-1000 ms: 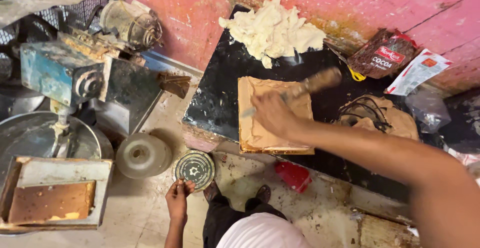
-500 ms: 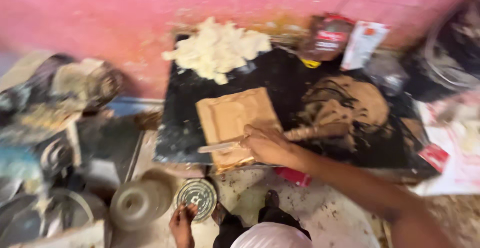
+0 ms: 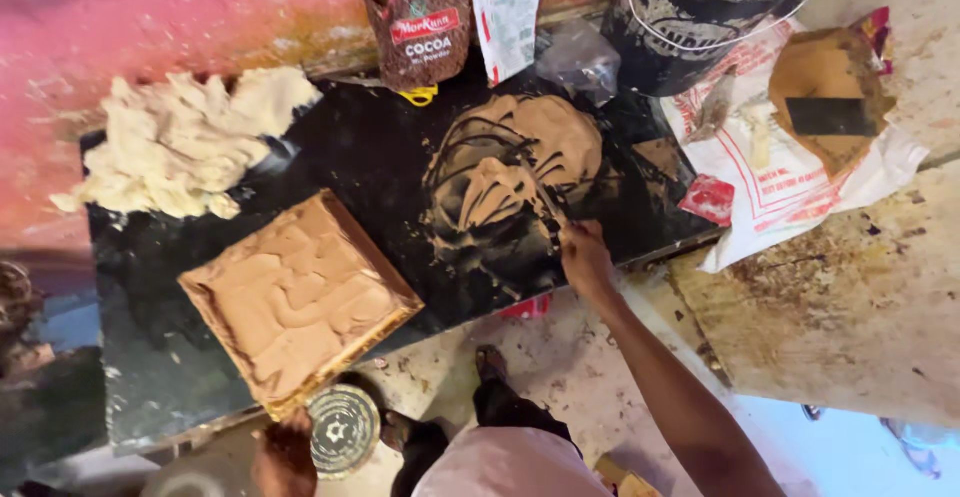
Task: The person spreads frosting onto a square cake using a metal spatula and a wooden tool. They take frosting from a pile on a dark table and smooth it over the top and sides of the cake.
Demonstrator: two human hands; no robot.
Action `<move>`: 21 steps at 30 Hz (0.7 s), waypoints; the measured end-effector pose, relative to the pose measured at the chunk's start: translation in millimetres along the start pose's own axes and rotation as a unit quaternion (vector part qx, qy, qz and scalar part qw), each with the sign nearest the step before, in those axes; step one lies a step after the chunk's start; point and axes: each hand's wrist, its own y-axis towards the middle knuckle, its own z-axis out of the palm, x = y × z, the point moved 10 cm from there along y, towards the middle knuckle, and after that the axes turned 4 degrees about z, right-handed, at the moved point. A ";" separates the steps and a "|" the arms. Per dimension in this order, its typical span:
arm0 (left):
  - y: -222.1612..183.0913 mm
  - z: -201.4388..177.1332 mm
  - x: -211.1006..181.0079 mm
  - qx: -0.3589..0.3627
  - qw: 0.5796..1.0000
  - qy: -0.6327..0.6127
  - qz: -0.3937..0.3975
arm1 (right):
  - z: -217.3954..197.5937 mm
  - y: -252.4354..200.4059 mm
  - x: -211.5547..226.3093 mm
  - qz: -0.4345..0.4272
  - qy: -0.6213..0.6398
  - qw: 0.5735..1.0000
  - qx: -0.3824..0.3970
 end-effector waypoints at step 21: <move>-18.7 -4.7 1.2 -0.032 0.991 -0.019 0.128 | 68.0 66.7 30.3 -0.259 0.038 0.949 0.175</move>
